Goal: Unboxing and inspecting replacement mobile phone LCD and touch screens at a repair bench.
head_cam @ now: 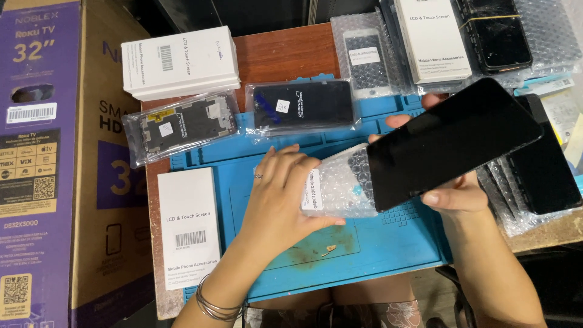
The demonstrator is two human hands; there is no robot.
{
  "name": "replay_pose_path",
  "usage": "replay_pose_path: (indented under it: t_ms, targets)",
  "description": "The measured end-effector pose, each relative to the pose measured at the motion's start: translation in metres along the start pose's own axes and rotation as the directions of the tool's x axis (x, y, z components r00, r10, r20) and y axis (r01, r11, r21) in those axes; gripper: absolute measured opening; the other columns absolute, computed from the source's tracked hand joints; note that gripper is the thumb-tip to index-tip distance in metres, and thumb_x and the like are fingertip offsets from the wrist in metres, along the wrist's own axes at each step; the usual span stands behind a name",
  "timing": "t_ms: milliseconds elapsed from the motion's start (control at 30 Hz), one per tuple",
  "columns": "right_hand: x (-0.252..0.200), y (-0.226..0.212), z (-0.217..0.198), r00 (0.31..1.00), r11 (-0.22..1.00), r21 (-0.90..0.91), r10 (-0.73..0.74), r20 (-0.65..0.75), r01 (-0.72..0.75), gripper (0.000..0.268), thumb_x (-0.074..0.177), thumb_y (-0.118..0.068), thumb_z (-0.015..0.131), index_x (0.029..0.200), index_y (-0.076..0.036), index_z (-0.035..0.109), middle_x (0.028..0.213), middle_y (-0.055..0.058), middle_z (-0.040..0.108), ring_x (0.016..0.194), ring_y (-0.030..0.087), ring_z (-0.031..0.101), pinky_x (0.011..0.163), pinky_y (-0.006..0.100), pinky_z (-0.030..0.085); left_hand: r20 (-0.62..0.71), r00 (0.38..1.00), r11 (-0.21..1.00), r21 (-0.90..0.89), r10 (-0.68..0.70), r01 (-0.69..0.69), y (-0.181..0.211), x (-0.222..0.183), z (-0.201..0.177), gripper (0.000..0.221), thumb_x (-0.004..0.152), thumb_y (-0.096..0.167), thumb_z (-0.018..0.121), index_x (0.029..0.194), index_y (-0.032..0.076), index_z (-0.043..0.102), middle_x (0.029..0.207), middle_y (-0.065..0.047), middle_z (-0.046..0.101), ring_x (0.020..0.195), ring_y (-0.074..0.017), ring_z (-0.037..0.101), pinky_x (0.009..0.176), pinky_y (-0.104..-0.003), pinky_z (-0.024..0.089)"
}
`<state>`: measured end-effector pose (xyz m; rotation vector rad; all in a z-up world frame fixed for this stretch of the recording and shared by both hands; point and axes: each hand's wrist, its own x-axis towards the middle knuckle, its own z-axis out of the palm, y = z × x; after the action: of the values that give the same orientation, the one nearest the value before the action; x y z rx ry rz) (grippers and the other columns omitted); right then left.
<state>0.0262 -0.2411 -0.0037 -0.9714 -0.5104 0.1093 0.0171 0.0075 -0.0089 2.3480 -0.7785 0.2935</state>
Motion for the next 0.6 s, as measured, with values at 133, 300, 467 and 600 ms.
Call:
replay_pose_path:
  t_ms: [133, 300, 467, 600]
  targets:
    - [-0.005, 0.008, 0.000, 0.999, 0.999, -0.041, 0.026, -0.024, -0.027, 0.087, 0.070, -0.005, 0.064, 0.144, -0.011, 0.017, 0.141, 0.025, 0.032, 0.129, 0.043, 0.038, 0.117, 0.062, 0.024, 0.020, 1.000, 0.995, 0.096, -0.012, 0.010, -0.004, -0.003, 0.003, 0.086, 0.054, 0.058, 0.082, 0.114, 0.007, 0.050, 0.113, -0.010, 0.050, 0.113, -0.0315, 0.047, 0.096, -0.051, 0.038]
    - [-0.002, 0.013, 0.005, 0.996, 0.993, -0.119, -0.003, -0.094, -0.008, 0.078, 0.074, -0.010, 0.067, 0.140, -0.009, 0.025, 0.137, 0.023, 0.038, 0.128, 0.033, 0.041, 0.119, 0.062, 0.025, 0.048, 0.998, 0.979, 0.200, -0.048, 0.037, -0.008, -0.005, 0.001, 0.082, 0.059, 0.057, 0.081, 0.119, 0.009, 0.052, 0.111, -0.008, 0.051, 0.101, -0.0299, 0.049, 0.081, -0.045, 0.040]
    - [-0.007, 0.016, 0.003, 1.000, 0.987, -0.161, 0.005, -0.030, -0.010, 0.085, 0.072, -0.006, 0.066, 0.143, -0.016, 0.020, 0.141, 0.022, 0.032, 0.131, 0.042, 0.038, 0.117, 0.061, 0.026, 0.099, 0.991, 0.994, 0.078, -0.086, 0.079, -0.006, -0.003, -0.002, 0.086, 0.061, 0.060, 0.075, 0.124, 0.008, 0.049, 0.112, -0.009, 0.051, 0.100, -0.0305, 0.051, 0.083, -0.046, 0.042]
    - [-0.007, 0.015, 0.006, 0.999, 0.951, -0.307, 0.044, 0.015, -0.038, 0.086, 0.066, -0.018, 0.074, 0.134, -0.017, 0.022, 0.142, 0.024, 0.032, 0.131, 0.038, 0.039, 0.113, 0.056, 0.031, 0.184, 0.971, 0.986, -0.035, -0.152, 0.161, -0.001, -0.001, -0.007, 0.089, 0.061, 0.060, 0.073, 0.130, 0.011, 0.043, 0.113, -0.008, 0.049, 0.103, -0.0292, 0.050, 0.079, -0.045, 0.043]
